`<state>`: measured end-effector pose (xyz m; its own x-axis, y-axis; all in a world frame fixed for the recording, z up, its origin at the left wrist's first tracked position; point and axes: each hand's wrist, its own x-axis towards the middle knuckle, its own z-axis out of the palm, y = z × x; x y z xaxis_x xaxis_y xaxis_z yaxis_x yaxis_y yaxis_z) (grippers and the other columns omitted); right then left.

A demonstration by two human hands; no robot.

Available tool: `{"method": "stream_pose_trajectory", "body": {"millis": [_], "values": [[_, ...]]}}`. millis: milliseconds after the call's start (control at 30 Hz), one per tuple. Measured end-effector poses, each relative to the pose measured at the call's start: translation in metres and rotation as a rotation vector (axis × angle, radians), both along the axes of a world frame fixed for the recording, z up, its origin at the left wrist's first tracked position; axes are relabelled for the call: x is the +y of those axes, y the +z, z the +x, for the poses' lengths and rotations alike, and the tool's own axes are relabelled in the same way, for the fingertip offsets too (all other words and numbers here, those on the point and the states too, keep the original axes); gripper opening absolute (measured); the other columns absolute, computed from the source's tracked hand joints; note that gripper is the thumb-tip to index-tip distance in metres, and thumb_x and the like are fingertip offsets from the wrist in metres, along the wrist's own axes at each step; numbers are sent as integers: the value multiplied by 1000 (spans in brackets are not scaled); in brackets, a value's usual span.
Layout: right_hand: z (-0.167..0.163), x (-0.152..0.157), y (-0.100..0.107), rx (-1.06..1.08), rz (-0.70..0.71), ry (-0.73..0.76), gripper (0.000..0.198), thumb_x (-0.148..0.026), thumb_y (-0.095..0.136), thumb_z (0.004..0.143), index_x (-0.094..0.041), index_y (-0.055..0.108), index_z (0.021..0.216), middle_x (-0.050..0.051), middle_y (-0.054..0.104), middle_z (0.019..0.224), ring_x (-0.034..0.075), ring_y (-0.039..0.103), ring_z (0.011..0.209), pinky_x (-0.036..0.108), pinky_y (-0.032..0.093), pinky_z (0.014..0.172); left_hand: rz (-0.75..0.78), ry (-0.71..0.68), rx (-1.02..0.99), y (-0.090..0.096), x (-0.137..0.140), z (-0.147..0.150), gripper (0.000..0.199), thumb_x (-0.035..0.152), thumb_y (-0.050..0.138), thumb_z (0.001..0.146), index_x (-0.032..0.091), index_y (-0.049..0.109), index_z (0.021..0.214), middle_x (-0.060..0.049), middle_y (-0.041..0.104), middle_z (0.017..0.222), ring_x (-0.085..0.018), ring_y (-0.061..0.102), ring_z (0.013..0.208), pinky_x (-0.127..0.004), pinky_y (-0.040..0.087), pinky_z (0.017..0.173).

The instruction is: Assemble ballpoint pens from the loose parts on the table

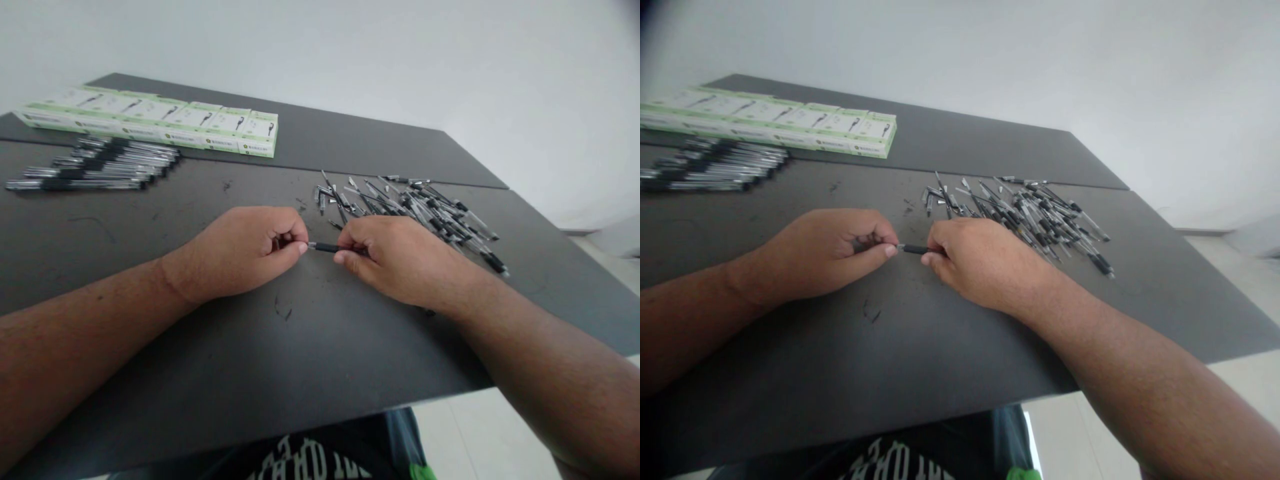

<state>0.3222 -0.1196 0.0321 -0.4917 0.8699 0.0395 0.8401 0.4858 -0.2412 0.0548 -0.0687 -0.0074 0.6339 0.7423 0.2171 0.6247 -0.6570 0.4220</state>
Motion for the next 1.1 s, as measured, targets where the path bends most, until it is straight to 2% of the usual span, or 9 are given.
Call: {"method": "stream_pose_trajectory", "body": {"millis": [133, 233, 333, 500, 600, 700, 767, 967, 1100], "values": [[0, 0, -1, 4, -8, 39, 27, -32, 63, 119, -21, 87, 114, 11, 91, 114, 28, 80, 104, 38, 52, 91, -10, -5, 2, 0, 1, -1, 25, 43, 60, 101, 27, 80, 103, -1, 79, 85, -22, 72, 78, -33, 49, 78], [1, 0, -1, 47, 6, 5, 18, -34, 74, 112, -21, 86, 116, 7, 89, 105, 25, 78, 94, 36, 51, 84, -7, -3, 4, 0, 1, -1, 25, 44, 60, 100, 28, 79, 102, -1, 78, 83, -22, 70, 76, -34, 48, 77], [1, 0, -1, 39, 12, -8, 15, -34, 77, 109, -21, 85, 110, 5, 87, 98, 24, 76, 87, 35, 48, 80, -14, -5, -1, 0, 0, 0, 25, 44, 60, 99, 27, 78, 100, -1, 77, 82, -21, 69, 74, -34, 47, 75], [1, 0, 0, 8, -21, 45, 28, -33, 63, 117, -20, 87, 113, 11, 89, 109, 28, 79, 100, 38, 50, 89, -23, -3, -2, 1, -1, 0, 24, 44, 60, 99, 27, 77, 99, -1, 78, 83, -22, 70, 76, -35, 47, 77], [2, -2, -1, 57, -2, 12, 18, -34, 74, 112, -21, 86, 114, 7, 88, 103, 25, 78, 93, 35, 49, 85, -24, -6, 1, 1, 0, 1, 24, 44, 60, 99, 27, 77, 98, -1, 77, 83, -21, 69, 75, -35, 47, 77], [2, -2, -1, 56, 6, -19, 11, -33, 82, 106, -22, 83, 107, 4, 85, 95, 22, 75, 85, 34, 46, 78, -26, -10, 6, 0, 1, 1, 25, 45, 59, 99, 27, 77, 98, -1, 77, 82, -21, 68, 74, -34, 46, 76], [2, -2, -1, 25, -3, -5, 12, -33, 78, 109, -22, 83, 106, 5, 85, 97, 23, 76, 88, 34, 47, 80, -30, -8, 8, 0, 1, 1, 26, 45, 58, 99, 27, 77, 99, -1, 77, 82, -21, 68, 74, -34, 46, 76], [0, 1, -2, -24, -15, 1, 32, -33, 58, 122, -20, 86, 113, 11, 89, 114, 29, 80, 106, 39, 51, 94, -24, -12, 8, 0, 0, -1, 27, 44, 57, 99, 26, 78, 100, -1, 77, 84, -21, 68, 76, -34, 48, 78], [1, 1, -3, 41, 3, -18, 22, -34, 68, 117, -22, 87, 121, 8, 89, 112, 27, 80, 103, 36, 51, 90, -22, -7, 24, 0, 0, -1, 27, 45, 58, 100, 27, 78, 102, -1, 77, 84, -21, 69, 76, -33, 47, 78]]}}
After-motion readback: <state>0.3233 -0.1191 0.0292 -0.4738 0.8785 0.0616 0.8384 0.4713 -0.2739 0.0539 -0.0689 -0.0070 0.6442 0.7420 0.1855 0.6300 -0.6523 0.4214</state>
